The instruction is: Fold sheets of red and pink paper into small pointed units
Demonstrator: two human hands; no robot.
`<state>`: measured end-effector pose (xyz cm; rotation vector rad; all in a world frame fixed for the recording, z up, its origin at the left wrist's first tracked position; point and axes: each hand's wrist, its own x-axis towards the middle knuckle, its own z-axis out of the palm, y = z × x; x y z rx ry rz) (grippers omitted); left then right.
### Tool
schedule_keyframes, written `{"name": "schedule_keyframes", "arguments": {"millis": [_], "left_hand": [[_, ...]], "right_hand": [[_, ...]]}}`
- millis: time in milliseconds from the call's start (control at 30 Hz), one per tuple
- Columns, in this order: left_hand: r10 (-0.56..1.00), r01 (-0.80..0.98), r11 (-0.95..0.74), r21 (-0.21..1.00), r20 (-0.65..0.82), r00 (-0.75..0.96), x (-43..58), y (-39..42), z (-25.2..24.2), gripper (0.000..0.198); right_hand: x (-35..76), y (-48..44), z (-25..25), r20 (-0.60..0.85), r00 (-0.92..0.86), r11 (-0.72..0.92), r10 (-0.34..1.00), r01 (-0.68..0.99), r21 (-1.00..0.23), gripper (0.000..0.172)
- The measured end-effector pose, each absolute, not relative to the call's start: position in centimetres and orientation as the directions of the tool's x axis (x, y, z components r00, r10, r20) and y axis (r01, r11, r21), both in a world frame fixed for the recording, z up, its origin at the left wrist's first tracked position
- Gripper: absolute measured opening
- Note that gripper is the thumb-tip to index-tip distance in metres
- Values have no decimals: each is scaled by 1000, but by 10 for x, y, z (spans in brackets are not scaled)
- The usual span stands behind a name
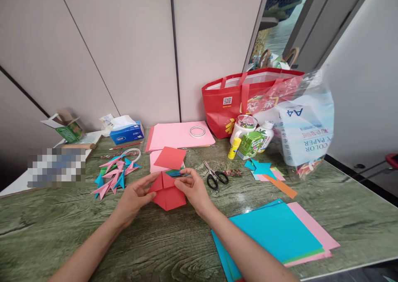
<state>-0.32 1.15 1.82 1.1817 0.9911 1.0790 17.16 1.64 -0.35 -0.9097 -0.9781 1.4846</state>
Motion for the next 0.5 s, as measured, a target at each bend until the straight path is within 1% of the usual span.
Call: {"name": "schedule_keyframes", "arguments": {"millis": [100, 200, 267, 367, 433, 500], "left_hand": [[993, -129, 22, 991, -6, 118, -2, 12, 17, 53], [999, -148, -11, 989, 19, 51, -1, 11, 16, 52], [997, -136, 2, 991, 10, 83, 0, 9, 14, 47], [988, -97, 65, 993, -51, 145, 0, 7, 11, 37], [987, -123, 94, 988, -76, 138, -1, 8, 9, 31], [991, -188, 100, 977, -80, 111, -2, 10, 9, 27]], "right_hand": [[172, 17, -7, -5, -130, -43, 992, -291, -956, 22], [171, 16, -10, -22, -108, -48, 994, -241, -969, 16], [169, 15, -10, -15, -100, -37, 995, -223, -974, 15], [168, 14, -10, 59, -117, 40, 991, -158, -987, 12], [168, 14, -9, 106, -144, 90, 984, -113, -989, 12], [168, 13, -8, 131, -194, 112, 972, -108, -988, 16]]}}
